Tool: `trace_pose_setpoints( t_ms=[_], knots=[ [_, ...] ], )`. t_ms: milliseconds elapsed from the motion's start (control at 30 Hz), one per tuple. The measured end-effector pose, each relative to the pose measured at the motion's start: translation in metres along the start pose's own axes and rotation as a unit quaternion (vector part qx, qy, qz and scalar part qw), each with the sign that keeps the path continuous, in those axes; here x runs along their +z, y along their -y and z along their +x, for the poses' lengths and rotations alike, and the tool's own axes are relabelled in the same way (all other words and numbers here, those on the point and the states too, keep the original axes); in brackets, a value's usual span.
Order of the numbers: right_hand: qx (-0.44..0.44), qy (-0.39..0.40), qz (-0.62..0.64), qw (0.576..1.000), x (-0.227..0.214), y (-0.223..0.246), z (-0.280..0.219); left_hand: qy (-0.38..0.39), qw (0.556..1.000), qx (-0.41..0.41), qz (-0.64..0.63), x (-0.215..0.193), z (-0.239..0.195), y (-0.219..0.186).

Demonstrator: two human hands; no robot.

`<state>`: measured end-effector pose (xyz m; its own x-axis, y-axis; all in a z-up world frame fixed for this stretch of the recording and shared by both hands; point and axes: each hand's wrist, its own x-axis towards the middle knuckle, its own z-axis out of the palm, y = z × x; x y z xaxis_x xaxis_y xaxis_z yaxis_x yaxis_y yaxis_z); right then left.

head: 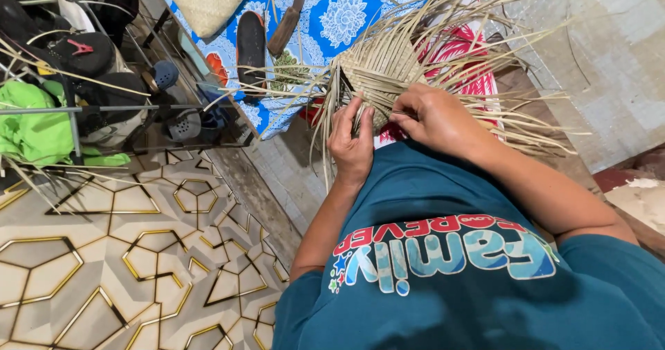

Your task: The person weaves a basket using dried palm leaves, interlacing strands by hand while seated on the floor. The hands repeatedly pull and tuck leaf strips to form a tight pattern on the partially completed basket.

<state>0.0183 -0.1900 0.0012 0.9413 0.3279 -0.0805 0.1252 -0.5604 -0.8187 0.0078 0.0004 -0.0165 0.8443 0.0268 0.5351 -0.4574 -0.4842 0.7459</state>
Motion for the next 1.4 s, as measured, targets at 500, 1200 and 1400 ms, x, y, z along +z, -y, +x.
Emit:
trace_pose_setpoints(
  t_ms=[500,1200,1400],
  knots=[
    [0.118,0.119,-0.17,0.971,-0.012,-0.014,-0.031,-0.006,0.991,-0.131,-0.009,-0.001,-0.008,0.005],
    [0.074,0.082,-0.094,0.989,0.005,0.001,-0.025,0.04,0.978,-0.204,-0.013,-0.002,-0.001,-0.007],
    [0.064,0.059,-0.072,0.994,0.006,0.004,-0.026,0.03,0.995,-0.066,0.067,-0.008,0.008,-0.014]
  ],
)
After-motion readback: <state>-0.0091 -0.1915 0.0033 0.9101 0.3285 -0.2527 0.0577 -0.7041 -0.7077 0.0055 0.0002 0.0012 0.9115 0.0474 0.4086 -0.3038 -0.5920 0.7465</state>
